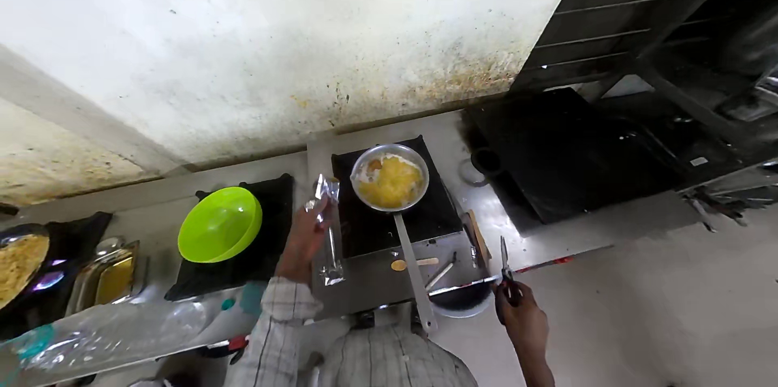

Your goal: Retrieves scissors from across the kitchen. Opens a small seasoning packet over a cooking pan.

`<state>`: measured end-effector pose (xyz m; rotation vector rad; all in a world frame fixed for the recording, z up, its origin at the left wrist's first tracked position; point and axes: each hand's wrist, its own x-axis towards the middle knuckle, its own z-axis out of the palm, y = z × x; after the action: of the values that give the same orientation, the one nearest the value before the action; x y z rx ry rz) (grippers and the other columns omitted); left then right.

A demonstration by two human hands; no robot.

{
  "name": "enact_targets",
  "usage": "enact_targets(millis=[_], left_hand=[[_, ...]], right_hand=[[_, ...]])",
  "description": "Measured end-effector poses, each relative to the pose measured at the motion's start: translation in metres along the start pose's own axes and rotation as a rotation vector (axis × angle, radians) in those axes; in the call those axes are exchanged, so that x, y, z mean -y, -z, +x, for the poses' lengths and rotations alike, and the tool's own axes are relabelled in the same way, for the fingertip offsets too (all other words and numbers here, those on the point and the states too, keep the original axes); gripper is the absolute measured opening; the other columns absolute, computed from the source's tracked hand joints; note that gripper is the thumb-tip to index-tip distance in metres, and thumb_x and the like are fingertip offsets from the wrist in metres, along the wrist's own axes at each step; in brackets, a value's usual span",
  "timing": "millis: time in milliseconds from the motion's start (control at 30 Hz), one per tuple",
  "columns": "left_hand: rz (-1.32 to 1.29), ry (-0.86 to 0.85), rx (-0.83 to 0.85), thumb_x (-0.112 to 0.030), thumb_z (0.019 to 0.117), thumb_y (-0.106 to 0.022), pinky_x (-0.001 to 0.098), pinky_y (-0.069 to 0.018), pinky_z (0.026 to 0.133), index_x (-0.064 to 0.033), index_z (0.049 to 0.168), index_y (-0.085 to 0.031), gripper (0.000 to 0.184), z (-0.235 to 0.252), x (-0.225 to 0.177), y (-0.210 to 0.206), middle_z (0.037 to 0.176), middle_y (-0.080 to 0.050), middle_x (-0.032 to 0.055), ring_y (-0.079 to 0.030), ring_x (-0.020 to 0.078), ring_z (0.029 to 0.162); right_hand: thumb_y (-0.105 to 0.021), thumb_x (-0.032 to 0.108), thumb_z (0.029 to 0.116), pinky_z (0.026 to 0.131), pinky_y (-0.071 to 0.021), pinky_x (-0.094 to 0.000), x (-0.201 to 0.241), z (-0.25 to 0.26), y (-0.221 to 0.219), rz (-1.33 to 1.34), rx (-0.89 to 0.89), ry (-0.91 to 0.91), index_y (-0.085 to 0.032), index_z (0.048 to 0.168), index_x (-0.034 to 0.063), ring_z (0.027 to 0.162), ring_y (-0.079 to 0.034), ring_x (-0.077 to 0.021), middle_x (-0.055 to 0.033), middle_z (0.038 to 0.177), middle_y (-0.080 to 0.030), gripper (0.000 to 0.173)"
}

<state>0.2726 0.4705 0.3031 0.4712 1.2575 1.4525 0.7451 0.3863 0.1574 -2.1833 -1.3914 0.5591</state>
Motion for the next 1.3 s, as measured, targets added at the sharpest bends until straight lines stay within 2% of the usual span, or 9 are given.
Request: enact_targets(millis=[167, 300, 400, 600, 700, 800, 867, 967, 1300], left_hand=[[-0.081, 0.105, -0.107, -0.009, 0.1041, -0.055, 0.0201, -0.0462, 0.048, -0.0022, 0.120, -0.056, 0.017, -0.085, 0.039, 0.015, 0.088, -0.066, 0.0086, -0.056, 0.0081, 0.058], [-0.140, 0.177, -0.096, -0.007, 0.0996, -0.062, 0.0212, -0.0475, 0.052, -0.0036, 0.131, -0.052, 0.033, -0.131, 0.073, 0.010, 0.097, -0.069, 0.0095, -0.060, 0.0093, 0.066], [-0.157, 0.213, -0.103, -0.009, 0.1004, -0.062, 0.0231, -0.0496, 0.058, -0.0060, 0.135, -0.049, 0.037, -0.146, 0.081, 0.000, 0.101, -0.070, 0.0093, -0.064, 0.0109, 0.073], [-0.082, 0.214, -0.081, -0.014, 0.1023, -0.062, 0.0246, -0.0526, 0.067, -0.0062, 0.128, -0.058, 0.027, -0.144, 0.066, -0.015, 0.103, -0.071, 0.0093, -0.067, 0.0131, 0.085], [-0.088, 0.180, -0.075, -0.015, 0.1027, -0.061, 0.0230, -0.0487, 0.060, -0.0060, 0.126, -0.062, 0.025, -0.136, 0.061, -0.023, 0.101, -0.072, 0.0109, -0.065, 0.0117, 0.076], [-0.085, 0.158, -0.052, -0.016, 0.1046, -0.058, 0.0236, -0.0515, 0.064, -0.0083, 0.127, -0.063, 0.024, -0.128, 0.052, -0.043, 0.104, -0.072, 0.0107, -0.066, 0.0125, 0.080], [-0.084, 0.146, 0.005, -0.020, 0.1055, -0.057, 0.0244, -0.0526, 0.069, -0.0118, 0.129, -0.063, 0.025, -0.119, 0.050, -0.060, 0.105, -0.072, 0.0093, -0.065, 0.0126, 0.082], [-0.110, 0.091, 0.069, -0.026, 0.1047, -0.059, 0.0223, -0.0484, 0.061, -0.0138, 0.126, -0.066, 0.026, -0.103, 0.054, -0.090, 0.099, -0.071, 0.0087, -0.059, 0.0100, 0.070], [-0.106, 0.065, -0.007, -0.015, 0.0978, -0.070, 0.0235, -0.0442, 0.048, -0.0042, 0.115, -0.070, 0.020, -0.098, 0.067, -0.135, 0.088, -0.070, 0.0120, -0.052, 0.0116, 0.053]], right_hand=[[-0.069, 0.041, 0.0940, 0.069, -0.0531, -0.0686, -0.006, 0.038, -0.012, -0.241, 0.030, -0.027, -0.061, 0.127, 0.0017, 0.080, -0.070, -0.0471, -0.0240, 0.086, -0.072, 0.052], [-0.071, 0.034, 0.0936, 0.078, -0.0514, -0.0725, -0.004, 0.063, -0.018, -0.273, 0.037, 0.058, -0.066, 0.123, 0.0006, 0.095, -0.068, -0.0512, -0.0291, 0.104, -0.070, 0.045], [-0.067, 0.036, 0.0969, 0.087, -0.0491, -0.0736, 0.007, 0.077, -0.018, -0.342, 0.100, 0.094, -0.064, 0.130, -0.0004, 0.109, -0.063, -0.0559, -0.0357, 0.119, -0.064, 0.050], [-0.069, 0.036, 0.0955, 0.097, -0.0459, -0.0707, 0.026, 0.097, -0.003, -0.514, 0.253, 0.135, -0.069, 0.116, -0.0050, 0.122, -0.056, -0.0555, -0.0363, 0.126, -0.061, 0.045], [-0.070, 0.029, 0.0957, 0.093, -0.0458, -0.0745, 0.052, 0.092, 0.027, -0.245, 0.217, 0.248, -0.065, 0.124, -0.0094, 0.110, -0.061, -0.0568, -0.0377, 0.118, -0.063, 0.048], [-0.065, 0.027, 0.1000, 0.069, -0.0601, -0.0498, 0.120, 0.058, 0.046, 0.194, 0.261, 0.473, -0.069, 0.113, -0.0033, 0.076, -0.070, -0.0276, -0.0171, 0.092, -0.072, 0.034], [-0.066, 0.021, 0.0980, 0.073, -0.0633, -0.0418, 0.174, 0.029, 0.044, 0.511, 0.488, 0.488, -0.068, 0.117, -0.0015, 0.082, -0.072, -0.0210, -0.0116, 0.098, -0.073, 0.029], [-0.073, 0.016, 0.0927, 0.087, -0.0626, -0.0445, 0.233, -0.001, 0.022, 0.789, 0.705, 0.412, -0.065, 0.129, 0.0057, 0.101, -0.071, -0.0250, -0.0111, 0.115, -0.072, 0.039], [-0.053, 0.015, 0.1057, 0.079, -0.0596, -0.0368, 0.257, -0.016, -0.009, 1.337, 0.617, -0.028, -0.069, 0.117, 0.0036, 0.082, -0.067, -0.0165, -0.0104, 0.098, -0.070, 0.022]])
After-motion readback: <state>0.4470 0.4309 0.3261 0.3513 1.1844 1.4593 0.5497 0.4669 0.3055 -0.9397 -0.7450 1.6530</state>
